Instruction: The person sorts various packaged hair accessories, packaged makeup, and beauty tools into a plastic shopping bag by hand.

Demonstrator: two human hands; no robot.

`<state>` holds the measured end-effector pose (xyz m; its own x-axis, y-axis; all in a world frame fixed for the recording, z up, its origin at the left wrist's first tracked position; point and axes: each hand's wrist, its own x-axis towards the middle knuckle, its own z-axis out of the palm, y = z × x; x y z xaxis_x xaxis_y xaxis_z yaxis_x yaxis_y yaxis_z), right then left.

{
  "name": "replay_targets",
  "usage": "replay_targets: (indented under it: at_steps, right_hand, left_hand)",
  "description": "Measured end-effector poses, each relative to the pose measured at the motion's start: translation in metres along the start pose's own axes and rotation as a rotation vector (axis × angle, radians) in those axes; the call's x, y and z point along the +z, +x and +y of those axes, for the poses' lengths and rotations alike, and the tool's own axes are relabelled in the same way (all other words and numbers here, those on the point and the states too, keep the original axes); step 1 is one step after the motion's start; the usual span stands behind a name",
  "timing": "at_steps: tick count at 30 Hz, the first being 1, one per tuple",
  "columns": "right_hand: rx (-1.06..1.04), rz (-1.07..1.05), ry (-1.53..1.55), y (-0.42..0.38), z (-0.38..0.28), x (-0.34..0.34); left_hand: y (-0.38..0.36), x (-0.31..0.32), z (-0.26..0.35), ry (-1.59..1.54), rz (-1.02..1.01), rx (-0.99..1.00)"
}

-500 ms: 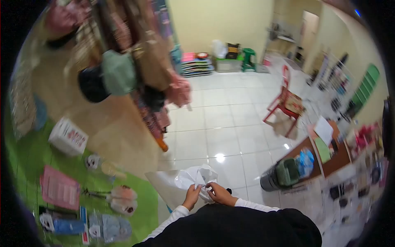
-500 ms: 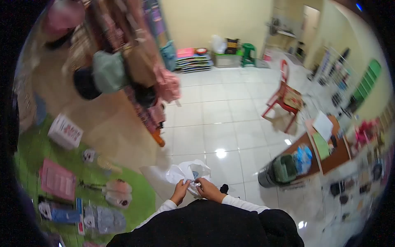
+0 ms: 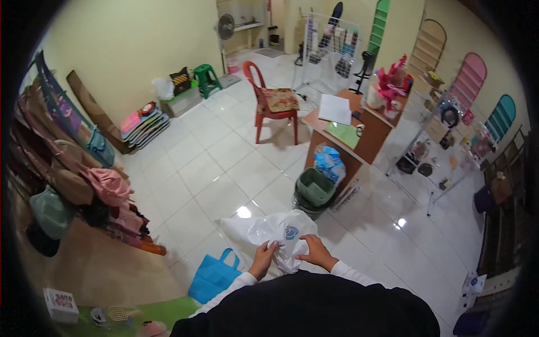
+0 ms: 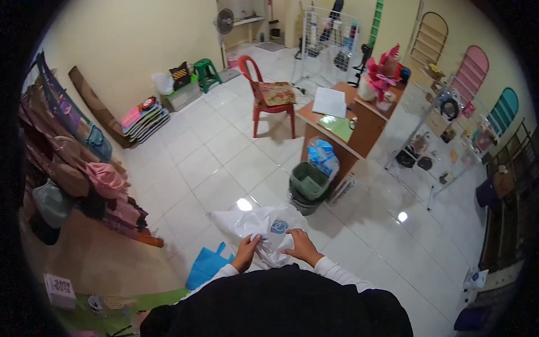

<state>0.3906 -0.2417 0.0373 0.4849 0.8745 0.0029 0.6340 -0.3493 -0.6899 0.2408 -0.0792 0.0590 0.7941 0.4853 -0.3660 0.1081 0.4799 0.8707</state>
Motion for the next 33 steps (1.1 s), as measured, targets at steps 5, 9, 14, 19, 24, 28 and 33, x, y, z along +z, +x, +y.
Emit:
replay_targets:
  at_steps: [5,9,14,19,24,28,33]
  right_hand:
    - [0.171,0.159,-0.159,-0.023,0.032,-0.030]
    - [0.318,0.198,-0.308,-0.028,0.075,-0.038]
    - [0.477,0.221,-0.342,-0.029,0.109,-0.049]
    - [0.493,0.260,-0.199,-0.021,0.132,-0.043]
    - [0.301,0.513,-0.442,0.001,0.114,-0.035]
    - [0.421,0.716,0.126,0.031,0.120,-0.010]
    - [0.559,0.888,0.286,0.051,0.096,0.002]
  left_hand:
    - [0.036,0.035,-0.008,-0.040,-0.026,0.016]
    - [0.048,0.054,0.013,-0.221,-0.028,-0.026]
    - [0.067,0.048,0.028,-0.407,-0.037,-0.072]
    - [0.091,0.032,0.042,-0.538,-0.070,-0.136]
    - [0.116,0.007,0.052,-0.368,-0.163,-0.179]
    - [0.144,-0.015,0.075,-0.171,-0.086,-0.226]
    - [0.197,-0.051,0.055,0.045,-0.045,-0.263]
